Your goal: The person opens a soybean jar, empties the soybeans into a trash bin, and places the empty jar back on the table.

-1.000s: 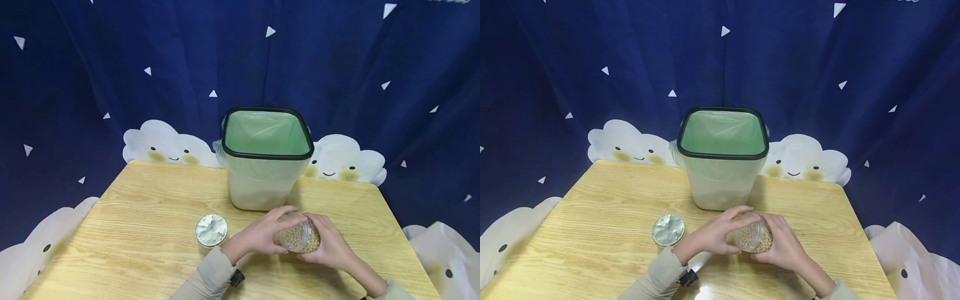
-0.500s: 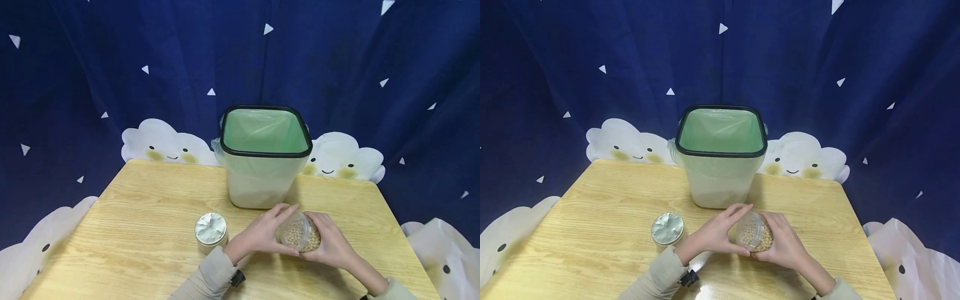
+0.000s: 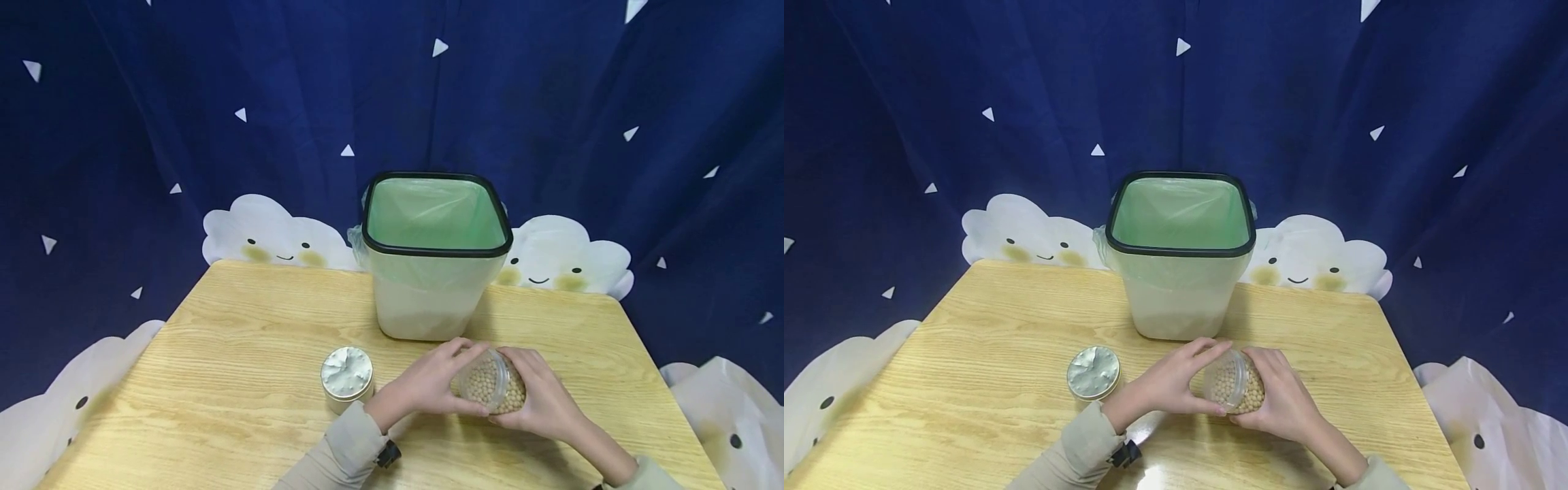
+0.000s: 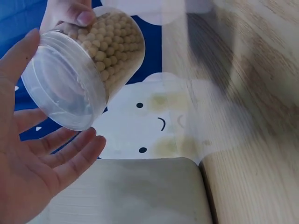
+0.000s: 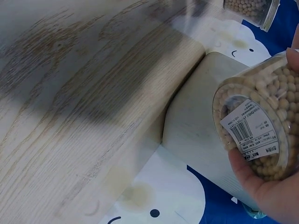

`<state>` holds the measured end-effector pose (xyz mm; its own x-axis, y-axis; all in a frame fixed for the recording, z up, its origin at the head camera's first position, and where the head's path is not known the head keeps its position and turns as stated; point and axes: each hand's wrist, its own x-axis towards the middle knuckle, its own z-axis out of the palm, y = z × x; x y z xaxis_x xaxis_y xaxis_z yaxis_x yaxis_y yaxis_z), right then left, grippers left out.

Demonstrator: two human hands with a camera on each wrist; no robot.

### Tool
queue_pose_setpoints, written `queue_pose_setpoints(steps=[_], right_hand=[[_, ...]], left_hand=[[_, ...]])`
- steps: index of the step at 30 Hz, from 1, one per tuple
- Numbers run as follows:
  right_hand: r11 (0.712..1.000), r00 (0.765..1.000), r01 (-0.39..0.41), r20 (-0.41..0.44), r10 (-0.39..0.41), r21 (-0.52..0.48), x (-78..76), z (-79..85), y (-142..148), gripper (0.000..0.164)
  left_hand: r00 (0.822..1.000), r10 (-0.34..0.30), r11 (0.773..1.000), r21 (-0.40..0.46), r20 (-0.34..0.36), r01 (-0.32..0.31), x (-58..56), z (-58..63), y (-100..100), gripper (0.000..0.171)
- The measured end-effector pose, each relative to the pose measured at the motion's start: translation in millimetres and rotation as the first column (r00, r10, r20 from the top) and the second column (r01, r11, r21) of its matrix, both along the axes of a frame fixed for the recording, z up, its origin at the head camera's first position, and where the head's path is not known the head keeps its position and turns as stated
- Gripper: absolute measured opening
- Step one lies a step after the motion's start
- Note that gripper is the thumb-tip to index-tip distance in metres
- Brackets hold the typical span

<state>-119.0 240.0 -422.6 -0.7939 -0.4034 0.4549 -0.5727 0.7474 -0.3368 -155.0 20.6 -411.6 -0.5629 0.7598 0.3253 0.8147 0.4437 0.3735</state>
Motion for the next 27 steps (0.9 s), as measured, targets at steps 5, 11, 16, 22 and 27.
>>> queue_pose_setpoints(steps=[5, 11, 16, 22, 27], right_hand=[[1.0, 1.0, 0.005, -0.002, -0.005, 0.013, 0.2, -0.8, 0.2, 0.095], [1.0, 1.0, -0.007, -0.005, 0.007, 0.013, -1.5, -0.9, 0.9, 0.097], [1.0, 1.0, -0.013, -0.009, 0.013, 0.013, -2.8, -1.2, 0.3, 0.095], [1.0, 1.0, -0.012, 0.006, 0.012, 0.017, -3.5, 0.2, -1.4, 0.095], [1.0, 1.0, -0.008, 0.014, 0.008, 0.022, -3.2, 1.6, -0.9, 0.096]], left_hand=[[1.0, -0.003, 1.0, 0.009, 0.017, 0.003, -0.5, -1.3, -1.8, 0.097], [0.988, -0.121, 0.992, 0.017, -0.1, 0.124, -5.1, -2.1, -2.6, 0.091], [0.994, -0.069, 0.998, -0.002, -0.079, 0.069, -2.9, -0.6, -1.9, 0.088], [0.998, 0.049, 0.998, -0.031, -0.034, -0.05, -0.8, -0.7, -1.5, 0.093], [0.998, 0.042, 0.999, -0.025, -0.047, -0.043, -2.0, -2.8, -1.3, 0.099]])
